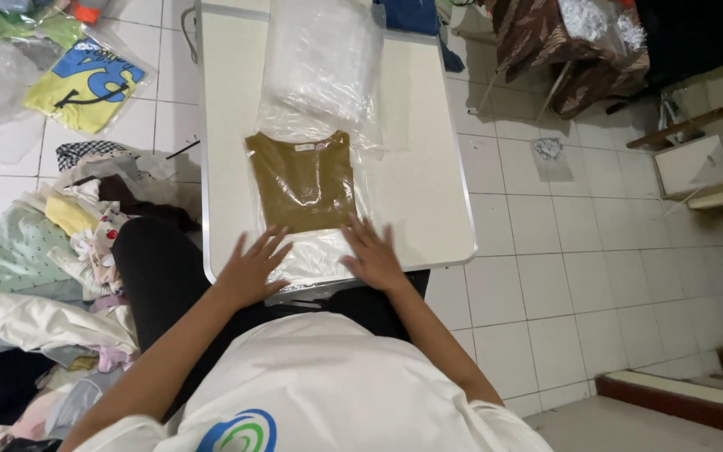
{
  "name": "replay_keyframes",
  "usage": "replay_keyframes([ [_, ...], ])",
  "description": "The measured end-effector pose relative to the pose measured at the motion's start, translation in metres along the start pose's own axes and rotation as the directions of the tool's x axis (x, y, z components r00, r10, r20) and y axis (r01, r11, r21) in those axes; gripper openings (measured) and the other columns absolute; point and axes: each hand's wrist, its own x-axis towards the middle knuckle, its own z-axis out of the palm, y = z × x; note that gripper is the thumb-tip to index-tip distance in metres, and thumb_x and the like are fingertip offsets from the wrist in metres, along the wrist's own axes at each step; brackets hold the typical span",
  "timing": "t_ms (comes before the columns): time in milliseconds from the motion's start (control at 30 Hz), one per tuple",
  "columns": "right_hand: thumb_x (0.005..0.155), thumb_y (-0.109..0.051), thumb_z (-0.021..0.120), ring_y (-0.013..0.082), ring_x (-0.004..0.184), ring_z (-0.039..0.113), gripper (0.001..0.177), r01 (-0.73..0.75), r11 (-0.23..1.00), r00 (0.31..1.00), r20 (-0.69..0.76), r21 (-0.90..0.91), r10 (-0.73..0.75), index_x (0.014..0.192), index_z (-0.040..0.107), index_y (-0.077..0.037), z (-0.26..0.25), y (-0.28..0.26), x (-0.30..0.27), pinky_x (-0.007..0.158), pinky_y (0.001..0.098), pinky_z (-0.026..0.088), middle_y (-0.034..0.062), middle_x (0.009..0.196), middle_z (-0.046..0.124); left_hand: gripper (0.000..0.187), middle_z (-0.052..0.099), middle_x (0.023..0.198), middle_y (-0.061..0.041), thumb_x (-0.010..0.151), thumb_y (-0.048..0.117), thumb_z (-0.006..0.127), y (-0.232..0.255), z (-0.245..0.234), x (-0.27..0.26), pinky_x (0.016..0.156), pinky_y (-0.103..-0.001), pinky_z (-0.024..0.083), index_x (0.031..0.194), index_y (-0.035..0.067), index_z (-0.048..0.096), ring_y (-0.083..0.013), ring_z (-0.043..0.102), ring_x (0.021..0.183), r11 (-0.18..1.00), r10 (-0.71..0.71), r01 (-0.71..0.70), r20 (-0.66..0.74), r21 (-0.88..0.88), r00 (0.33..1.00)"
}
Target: Folding individual clothing items and placing them into clear plastic bags on a white table in a stockroom environment.
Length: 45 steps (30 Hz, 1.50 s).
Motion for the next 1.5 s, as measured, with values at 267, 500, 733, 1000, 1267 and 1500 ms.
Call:
replay_keyframes([
  [267, 0.077, -0.069, 0.075, 0.0333, 0.156, 0.014, 0.101, -0.117, 0.992, 0.991, 0.077, 0.053, 0.112, 0.161, 0.028, -0.039, -0.004, 0.023, -0.071, 0.122, 0.068, 0.004, 0.003, 0.172, 0.015, 0.121, 0.007, 0.173, -0.006, 0.07, 0.06, 0.086, 0.013, -0.047, -0.037, 0.123, -0.066, 0.012, 0.164, 0.025, 0.017, -0.0329, 0.006, 0.159, 0.999, -0.001, -0.003, 0.15, 0.032, 0.989],
  [500, 0.084, -0.032, 0.081, 0.0326, 0.155, 0.021, 0.085, 0.0, 1.0, 0.999, -0.041, 0.019, 0.0, 0.157, 0.039, -0.04, 0.02, 0.013, -0.057, 0.121, 0.0657, 0.017, 0.0017, 0.171, 0.021, 0.096, 0.024, 0.167, -0.007, 0.081, 0.021, 0.079, 0.026, -0.016, -0.024, 0.126, -0.054, 0.021, 0.16, 0.027, 0.024, -0.0303, 0.021, 0.156, 0.976, 0.114, -0.141, 0.165, 0.168, 0.98],
  [733, 0.086, -0.038, 0.081, 0.0214, 0.148, 0.04, 0.038, 0.034, 0.931, 0.977, -0.209, 0.364, 0.046, 0.123, 0.073, -0.038, 0.036, 0.029, -0.061, 0.123, 0.0589, 0.016, -0.0084, 0.155, 0.052, 0.021, 0.078, 0.118, 0.0, 0.089, 0.017, 0.075, 0.011, -0.001, -0.015, 0.105, -0.04, 0.055, 0.109, 0.021, 0.079, -0.0244, 0.063, 0.129, 0.791, -0.212, 0.025, -0.237, -0.611, 0.948],
  [1000, 0.085, -0.022, 0.083, 0.0403, 0.126, 0.05, 0.068, -0.339, 0.729, 0.569, -0.487, 0.595, 0.663, 0.143, 0.049, -0.012, 0.009, -0.022, -0.017, 0.108, 0.0648, 0.026, 0.0145, 0.134, 0.054, 0.019, 0.079, 0.095, -0.007, 0.1, 0.035, 0.074, 0.022, -0.008, 0.027, 0.073, -0.039, 0.057, 0.103, 0.018, 0.081, -0.0275, 0.075, 0.088, 0.385, -0.609, 0.122, -0.152, -0.915, 0.779],
  [1267, 0.098, -0.039, 0.066, 0.0217, 0.111, 0.064, 0.032, 0.172, 0.973, 0.831, -0.553, 0.153, -0.06, 0.124, 0.07, -0.021, 0.06, -0.075, 0.003, 0.116, 0.0602, 0.018, 0.0006, 0.109, 0.069, 0.009, 0.081, 0.094, -0.007, 0.086, 0.018, 0.082, 0.02, -0.001, 0.013, 0.081, -0.041, 0.058, 0.095, 0.014, 0.083, -0.0307, 0.075, 0.094, 0.489, -0.353, -0.081, -0.282, -0.868, 0.892],
  [1500, 0.099, -0.023, 0.07, 0.018, 0.095, 0.064, 0.012, 0.178, 0.981, 0.782, -0.615, 0.073, -0.096, 0.11, 0.075, -0.022, 0.042, -0.079, 0.005, 0.113, 0.0582, 0.024, -0.0027, 0.092, 0.068, 0.01, 0.081, 0.092, -0.009, 0.085, 0.014, 0.083, 0.02, -0.015, 0.011, 0.083, -0.039, 0.056, 0.095, 0.013, 0.083, -0.0266, 0.075, 0.09, 0.422, -0.324, -0.118, -0.271, -0.899, 0.906],
])
